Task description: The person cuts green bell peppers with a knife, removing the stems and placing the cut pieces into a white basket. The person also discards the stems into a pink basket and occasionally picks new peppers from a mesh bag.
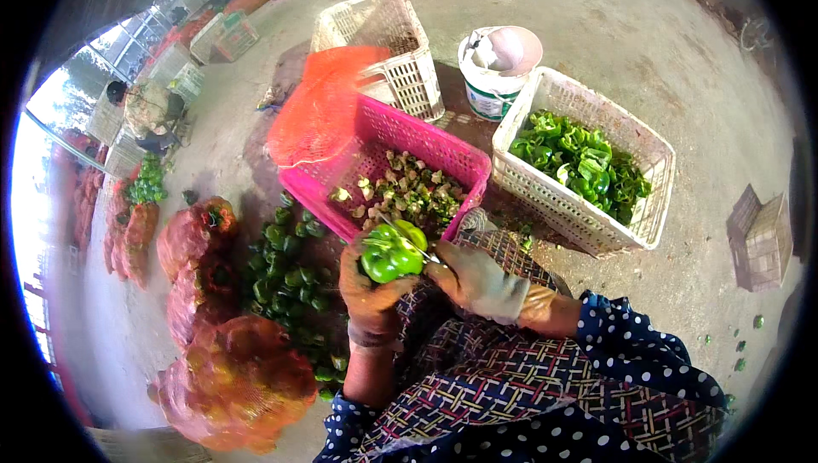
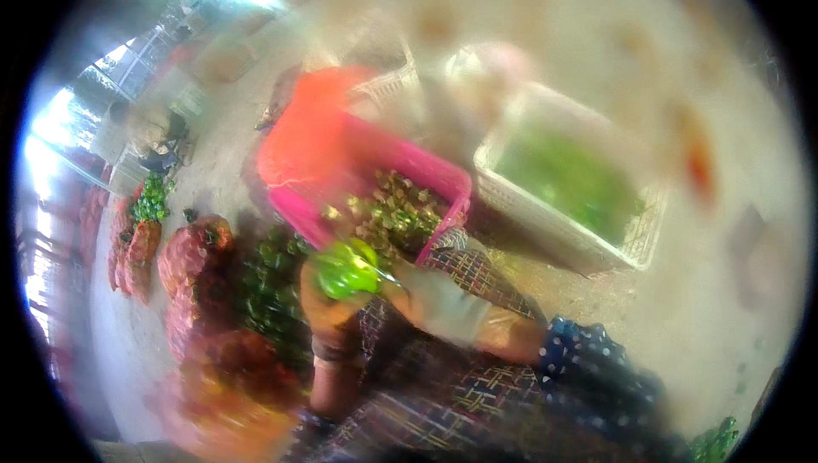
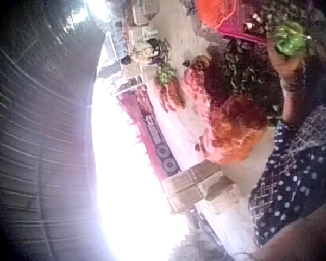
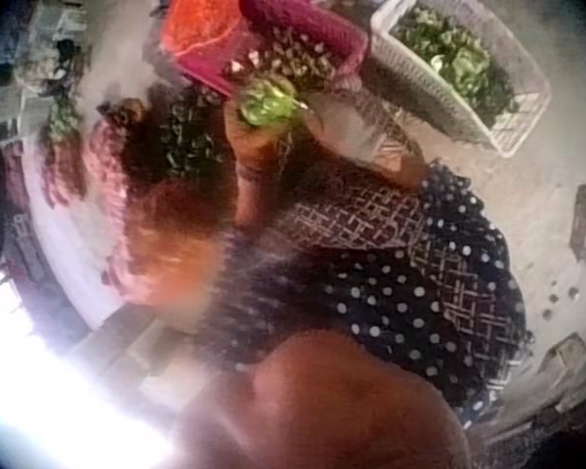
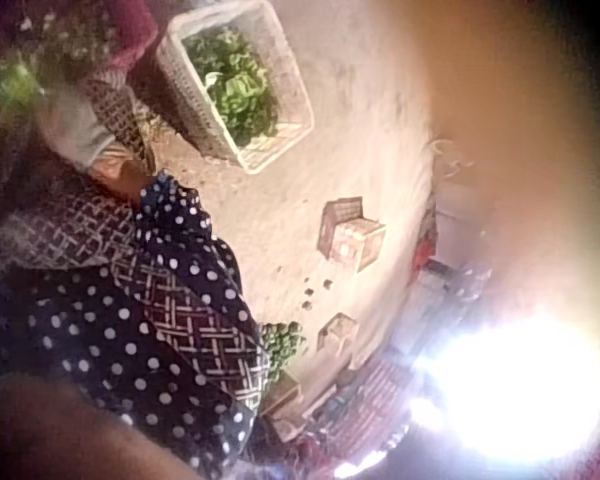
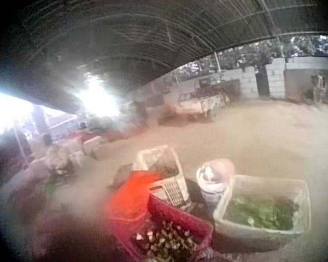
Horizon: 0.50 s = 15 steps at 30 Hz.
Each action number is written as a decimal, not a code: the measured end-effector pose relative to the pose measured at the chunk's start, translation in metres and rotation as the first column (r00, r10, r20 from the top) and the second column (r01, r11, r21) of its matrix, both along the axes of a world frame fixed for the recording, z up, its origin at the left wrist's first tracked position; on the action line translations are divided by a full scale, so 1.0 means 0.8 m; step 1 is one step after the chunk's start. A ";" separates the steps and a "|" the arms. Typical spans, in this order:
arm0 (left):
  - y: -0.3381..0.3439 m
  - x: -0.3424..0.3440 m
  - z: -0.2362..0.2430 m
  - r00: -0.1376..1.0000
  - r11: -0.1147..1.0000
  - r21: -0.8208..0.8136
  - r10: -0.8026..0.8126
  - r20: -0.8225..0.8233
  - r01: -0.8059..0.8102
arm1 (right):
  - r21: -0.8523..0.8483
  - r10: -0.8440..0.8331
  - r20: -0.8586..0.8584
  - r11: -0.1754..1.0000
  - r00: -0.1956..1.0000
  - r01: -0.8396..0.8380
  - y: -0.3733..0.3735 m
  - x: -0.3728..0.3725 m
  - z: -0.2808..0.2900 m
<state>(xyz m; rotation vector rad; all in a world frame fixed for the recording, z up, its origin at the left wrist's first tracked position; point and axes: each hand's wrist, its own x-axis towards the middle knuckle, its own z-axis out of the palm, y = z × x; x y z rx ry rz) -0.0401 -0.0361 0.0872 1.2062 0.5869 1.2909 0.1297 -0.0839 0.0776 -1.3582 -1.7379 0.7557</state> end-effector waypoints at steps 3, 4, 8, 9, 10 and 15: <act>0.006 -0.012 -0.015 0.972 0.973 -0.141 0.200 0.122 -0.183 | 0.097 0.041 0.031 0.994 0.999 -0.044 0.041 -0.016 0.001; 0.014 -0.022 -0.023 0.957 0.956 -0.188 0.252 0.141 -0.224 | 0.066 0.091 0.081 0.993 0.993 -0.096 0.051 -0.018 0.001; 0.036 -0.060 -0.034 0.922 0.916 -0.109 0.377 -0.091 -0.385 | -0.046 0.236 0.206 0.972 0.950 -0.232 0.107 -0.014 -0.036; 0.037 -0.059 -0.025 0.944 0.929 -0.249 0.310 0.114 -0.275 | -0.078 0.223 0.141 0.974 0.964 -0.214 0.114 -0.015 -0.037; 0.038 -0.058 -0.016 0.904 0.917 -0.369 0.281 0.321 -0.153 | -0.107 0.208 0.077 0.974 0.975 -0.199 0.122 -0.015 -0.036; 0.038 -0.056 -0.014 0.975 0.958 -0.271 -0.031 0.222 0.092 | -0.595 -0.125 -0.605 0.728 0.787 -0.341 0.107 -0.029 0.074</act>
